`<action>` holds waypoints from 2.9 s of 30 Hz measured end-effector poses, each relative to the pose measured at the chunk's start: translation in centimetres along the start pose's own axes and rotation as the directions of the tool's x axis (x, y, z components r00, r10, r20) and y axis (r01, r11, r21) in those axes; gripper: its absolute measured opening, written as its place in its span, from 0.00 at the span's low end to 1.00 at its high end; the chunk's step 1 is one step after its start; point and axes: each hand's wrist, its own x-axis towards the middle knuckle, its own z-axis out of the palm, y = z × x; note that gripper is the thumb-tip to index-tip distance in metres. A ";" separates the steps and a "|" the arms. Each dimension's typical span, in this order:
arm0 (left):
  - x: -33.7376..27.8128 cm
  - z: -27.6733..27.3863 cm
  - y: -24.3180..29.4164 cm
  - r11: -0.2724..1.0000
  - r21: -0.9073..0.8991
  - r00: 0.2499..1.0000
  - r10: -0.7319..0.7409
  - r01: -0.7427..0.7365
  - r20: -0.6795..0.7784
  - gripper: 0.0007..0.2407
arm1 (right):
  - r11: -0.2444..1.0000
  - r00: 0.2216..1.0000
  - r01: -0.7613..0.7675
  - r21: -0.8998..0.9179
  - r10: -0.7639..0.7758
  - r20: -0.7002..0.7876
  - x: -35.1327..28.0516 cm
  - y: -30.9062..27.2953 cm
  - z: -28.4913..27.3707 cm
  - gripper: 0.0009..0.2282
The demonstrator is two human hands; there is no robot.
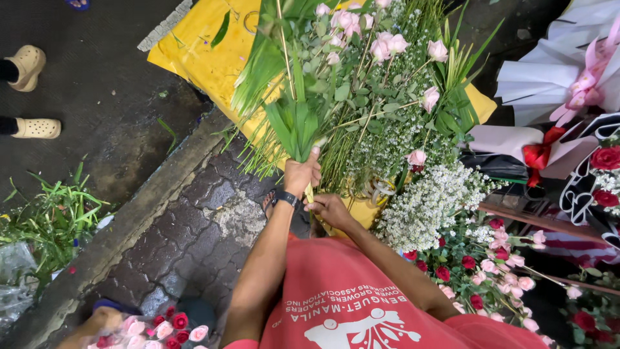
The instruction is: The person bundles together pink roses, white baby's breath, and long green leaves by hand, and then wraps a piece of clear adhesive tape around the stems to secure them into a bouquet.
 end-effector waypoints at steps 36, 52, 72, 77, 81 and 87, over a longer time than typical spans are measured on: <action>10.4 -19.3 -9.0 0.988 -0.053 0.909 0.112 -0.145 -0.402 0.20 | 0.912 0.828 -0.392 0.125 0.409 -0.384 30.0 2.2 -4.3 0.09; 10.0 -21.1 -3.8 0.972 -0.109 0.902 0.147 -0.207 -0.407 0.20 | 0.724 0.416 -0.595 0.349 0.649 -0.637 31.1 -1.3 -2.0 0.13; 8.2 -19.9 -1.9 0.982 -0.147 0.905 0.042 -0.114 -0.423 0.09 | 0.833 0.600 -0.125 0.539 0.496 -0.628 22.8 0.8 -8.0 0.11; 7.4 -19.4 0.0 0.983 -0.167 0.914 -0.003 -0.070 -0.405 0.09 | 0.900 0.492 -0.349 0.261 0.413 -0.766 22.8 -1.6 -8.4 0.11; 7.6 -19.4 -2.0 0.983 -0.160 0.896 0.009 -0.090 -0.445 0.08 | 0.812 0.315 -0.584 0.009 0.238 -0.919 24.8 -0.9 -6.5 0.08; 8.9 -21.8 -6.8 0.992 0.103 0.907 0.107 -0.071 -0.407 0.17 | 0.698 0.633 -0.704 -0.131 0.533 -0.562 36.9 11.9 -1.9 0.12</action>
